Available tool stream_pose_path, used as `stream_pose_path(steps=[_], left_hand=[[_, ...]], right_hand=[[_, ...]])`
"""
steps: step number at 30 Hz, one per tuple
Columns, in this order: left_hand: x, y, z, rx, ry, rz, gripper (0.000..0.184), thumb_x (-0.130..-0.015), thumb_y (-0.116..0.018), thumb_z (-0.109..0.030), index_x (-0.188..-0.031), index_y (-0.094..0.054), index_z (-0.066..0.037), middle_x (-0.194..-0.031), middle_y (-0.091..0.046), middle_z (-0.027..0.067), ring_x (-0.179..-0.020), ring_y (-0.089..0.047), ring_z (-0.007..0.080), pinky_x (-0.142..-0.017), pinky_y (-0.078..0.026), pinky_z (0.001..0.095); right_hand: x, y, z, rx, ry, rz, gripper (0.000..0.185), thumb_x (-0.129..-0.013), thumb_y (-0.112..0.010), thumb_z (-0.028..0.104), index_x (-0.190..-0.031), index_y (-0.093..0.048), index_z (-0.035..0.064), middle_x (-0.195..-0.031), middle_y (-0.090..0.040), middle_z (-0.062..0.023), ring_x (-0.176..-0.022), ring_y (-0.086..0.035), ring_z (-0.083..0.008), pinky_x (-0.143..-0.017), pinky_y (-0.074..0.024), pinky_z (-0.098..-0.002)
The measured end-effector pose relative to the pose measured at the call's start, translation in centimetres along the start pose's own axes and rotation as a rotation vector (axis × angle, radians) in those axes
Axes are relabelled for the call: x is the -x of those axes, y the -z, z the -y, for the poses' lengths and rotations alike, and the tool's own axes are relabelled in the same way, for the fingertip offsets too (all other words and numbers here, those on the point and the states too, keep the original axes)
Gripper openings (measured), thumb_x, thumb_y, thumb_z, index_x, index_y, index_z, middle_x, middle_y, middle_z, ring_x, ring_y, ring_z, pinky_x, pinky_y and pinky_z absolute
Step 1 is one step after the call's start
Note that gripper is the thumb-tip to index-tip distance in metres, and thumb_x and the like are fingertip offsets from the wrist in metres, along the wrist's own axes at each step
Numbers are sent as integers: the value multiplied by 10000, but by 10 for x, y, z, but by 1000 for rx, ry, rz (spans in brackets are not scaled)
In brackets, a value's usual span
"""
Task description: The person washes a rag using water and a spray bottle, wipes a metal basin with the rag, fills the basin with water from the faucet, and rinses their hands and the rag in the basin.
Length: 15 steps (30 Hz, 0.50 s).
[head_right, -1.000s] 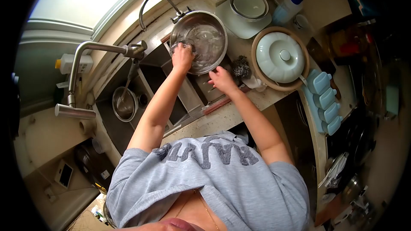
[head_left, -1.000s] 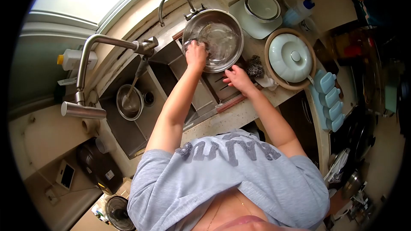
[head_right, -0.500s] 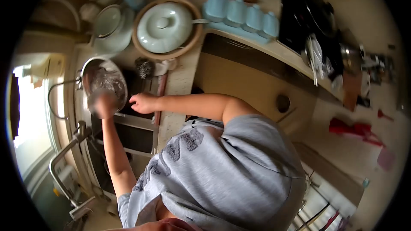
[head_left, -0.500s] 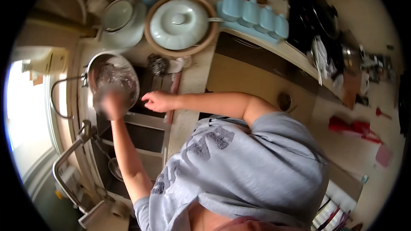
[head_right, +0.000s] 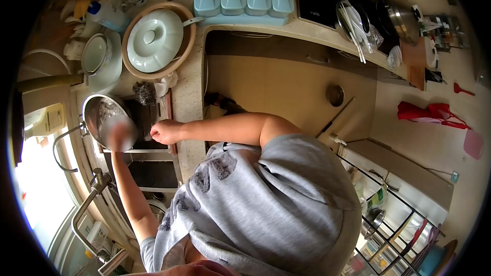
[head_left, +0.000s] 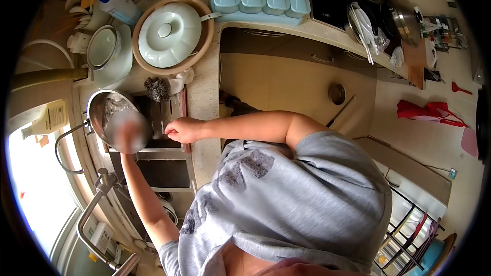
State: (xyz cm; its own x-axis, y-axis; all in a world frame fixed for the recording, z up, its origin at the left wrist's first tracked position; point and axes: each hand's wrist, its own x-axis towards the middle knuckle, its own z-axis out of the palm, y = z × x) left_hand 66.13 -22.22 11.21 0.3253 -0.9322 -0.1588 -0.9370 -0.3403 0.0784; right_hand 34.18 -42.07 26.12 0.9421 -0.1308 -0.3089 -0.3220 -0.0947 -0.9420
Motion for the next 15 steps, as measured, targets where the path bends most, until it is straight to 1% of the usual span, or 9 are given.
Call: stream_pose_path(steps=[1,3,6,7,8,9,11,14,15], left_hand=[[-3,6,11,149,3,-119,299,-815,-526,-252,-1057,-513,-76,-1027,-541,90,-935,-524,212,-780,-429,333],[-4,17,15,147,252,-85,305,-796,-550,-268,-1041,-523,-88,-970,-556,86,-888,-538,218,-759,-440,340],[-7,51,-53,-131,215,-207,328,-790,-547,-266,-1055,-510,-77,-977,-555,94,-890,-542,221,-749,-445,343],[-8,55,-65,-222,200,-247,335,-789,-546,-266,-1060,-505,-73,-979,-555,97,-891,-543,222,-746,-447,344],[-7,2,-20,-435,46,-252,331,-807,-515,-241,-1073,-491,-45,-992,-546,102,-892,-542,216,-736,-447,332],[-6,-1,-28,-288,-40,-495,324,-816,-487,-220,-1073,-483,-22,-986,-539,106,-870,-540,213,-715,-449,322],[4,-28,-21,-660,169,-21,340,-850,-440,-230,-1121,-454,-23,-1068,-504,125,-974,-502,238,-831,-418,349],[13,-63,11,-854,107,-348,340,-859,-433,-227,-1137,-438,-32,-1110,-482,122,-991,-491,215,-837,-413,326],[8,-47,2,-722,74,-257,311,-840,-463,-255,-1063,-467,-39,-1026,-500,102,-909,-491,203,-781,-407,320]], right_hand=[[2,2,-1,-15,-9,-2,282,-806,-473,178,-1007,-553,-2,-881,-616,-134,-841,-583,-247,-752,-445,-311],[4,4,-8,-53,-24,-31,275,-807,-472,175,-1003,-557,2,-881,-616,-134,-835,-585,-245,-750,-446,-311],[8,5,-7,-54,-37,-36,272,-808,-472,176,-1000,-560,5,-881,-615,-137,-831,-587,-244,-751,-447,-312],[8,5,-6,-44,-40,-33,272,-808,-472,178,-999,-561,6,-881,-615,-138,-831,-587,-243,-752,-447,-312],[8,4,-6,-37,-30,-32,273,-808,-474,180,-1000,-561,7,-882,-615,-138,-829,-587,-243,-752,-447,-312],[8,3,-6,-28,-19,-26,274,-807,-475,182,-1000,-562,8,-884,-615,-138,-828,-588,-243,-752,-448,-312],[7,1,-4,-22,-16,-7,277,-806,-478,186,-1002,-563,10,-888,-615,-139,-828,-588,-244,-754,-447,-312],[8,4,-2,-22,-21,-2,280,-802,-481,190,-1001,-565,12,-895,-615,-141,-830,-588,-246,-755,-446,-313],[7,3,-4,-20,-9,-8,281,-801,-482,191,-1000,-565,12,-895,-615,-141,-830,-589,-245,-754,-447,-312]])
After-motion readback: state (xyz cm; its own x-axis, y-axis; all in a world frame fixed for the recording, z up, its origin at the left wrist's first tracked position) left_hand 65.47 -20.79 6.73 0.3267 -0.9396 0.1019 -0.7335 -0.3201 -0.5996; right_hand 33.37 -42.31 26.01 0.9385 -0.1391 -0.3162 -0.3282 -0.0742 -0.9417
